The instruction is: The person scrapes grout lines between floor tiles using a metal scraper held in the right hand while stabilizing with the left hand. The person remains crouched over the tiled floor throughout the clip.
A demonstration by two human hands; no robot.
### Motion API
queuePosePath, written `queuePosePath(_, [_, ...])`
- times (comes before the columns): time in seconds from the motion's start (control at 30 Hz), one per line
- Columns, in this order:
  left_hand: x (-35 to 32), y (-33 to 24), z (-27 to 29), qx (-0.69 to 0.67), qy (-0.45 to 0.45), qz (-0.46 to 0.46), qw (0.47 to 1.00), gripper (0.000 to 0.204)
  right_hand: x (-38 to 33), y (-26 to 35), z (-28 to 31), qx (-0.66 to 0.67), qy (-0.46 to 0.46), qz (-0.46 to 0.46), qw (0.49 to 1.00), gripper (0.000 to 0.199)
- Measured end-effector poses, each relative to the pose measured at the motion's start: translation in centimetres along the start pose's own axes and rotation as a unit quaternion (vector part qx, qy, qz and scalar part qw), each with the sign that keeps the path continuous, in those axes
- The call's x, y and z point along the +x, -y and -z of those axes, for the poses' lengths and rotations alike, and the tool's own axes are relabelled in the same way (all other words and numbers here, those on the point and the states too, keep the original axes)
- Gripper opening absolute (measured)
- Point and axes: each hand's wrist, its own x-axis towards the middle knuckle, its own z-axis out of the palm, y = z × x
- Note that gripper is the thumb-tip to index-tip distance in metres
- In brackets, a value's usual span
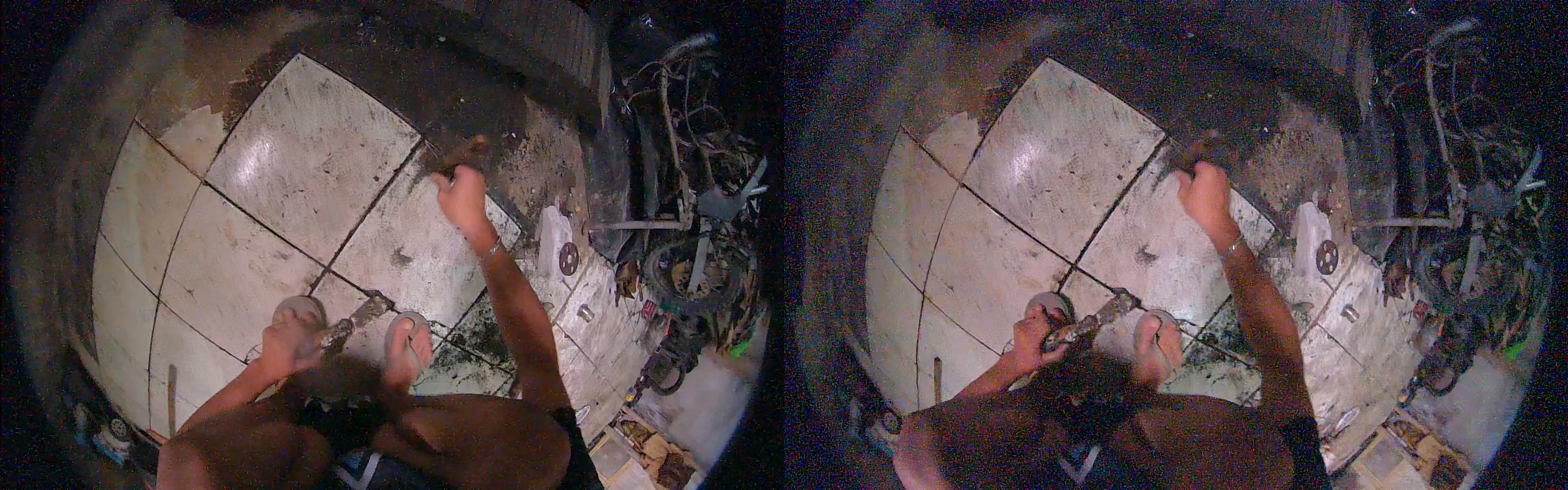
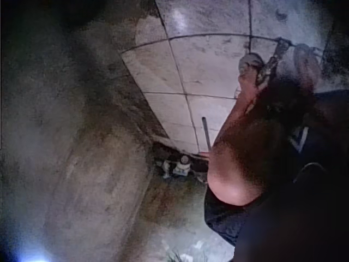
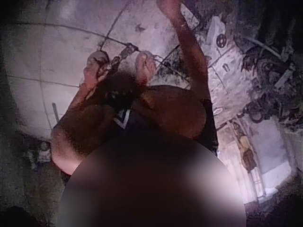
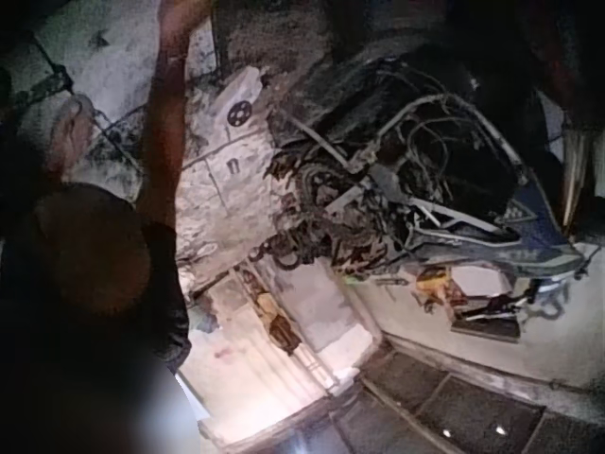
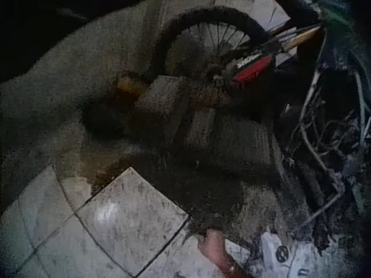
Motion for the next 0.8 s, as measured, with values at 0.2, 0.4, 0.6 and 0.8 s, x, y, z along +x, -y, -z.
queuePosePath(0.2, [-0.4, 0.3, -0.3, 0.033, 0.055, 0.037, 0.997, 0.059, -0.4, -0.1, -0.5, -0.052, 0.023, 0.023, 0.998, 0.031])
queuePosePath(0.4, [-0.6, 0.4, -0.7, 0.074, 0.067, 0.055, 0.993, 0.061, -0.9, 0.7, -1.2, -0.014, -0.006, 0.069, 0.998, 0.034])
queuePosePath(0.6, [-1.1, 1.4, -1.4, -0.003, 0.026, 0.001, 1.0, 0.066, -1.1, 1.4, -1.2, -0.039, 0.025, 0.042, 0.998, 0.036])
queuePosePath(0.8, [-2.0, 1.8, -1.8, 0.033, 0.043, 0.01, 0.998, 0.067, -1.3, 1.3, -2.0, -0.021, -0.039, 0.018, 0.999, 0.033])
